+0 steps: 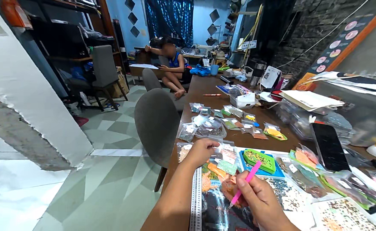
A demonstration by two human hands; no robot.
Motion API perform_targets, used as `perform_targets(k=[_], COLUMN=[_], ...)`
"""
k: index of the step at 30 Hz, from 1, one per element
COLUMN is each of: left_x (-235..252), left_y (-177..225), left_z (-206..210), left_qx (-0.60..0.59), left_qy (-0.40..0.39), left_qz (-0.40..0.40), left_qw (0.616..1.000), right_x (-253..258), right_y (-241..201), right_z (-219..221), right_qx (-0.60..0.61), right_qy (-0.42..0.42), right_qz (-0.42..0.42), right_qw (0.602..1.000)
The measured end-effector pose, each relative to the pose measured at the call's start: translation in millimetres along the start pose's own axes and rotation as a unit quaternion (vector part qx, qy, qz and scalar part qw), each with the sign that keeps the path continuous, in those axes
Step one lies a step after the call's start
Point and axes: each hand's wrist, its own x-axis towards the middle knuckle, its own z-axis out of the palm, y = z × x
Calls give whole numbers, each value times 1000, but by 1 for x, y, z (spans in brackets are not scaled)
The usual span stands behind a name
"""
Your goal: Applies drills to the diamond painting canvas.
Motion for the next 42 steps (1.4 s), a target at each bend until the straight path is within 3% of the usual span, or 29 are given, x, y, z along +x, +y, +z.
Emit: perform_targets(k=[42], left_x=[-7], left_y=[9], left_z=[1], left_qx=[72], left_qy=[-7], left_qz=[39], left_qw=[997], right_x=[-10], right_y=[-7], right_z=[7], right_qx=[-19], right_qy=[-111], right_qz=[-54], right_qw=[992])
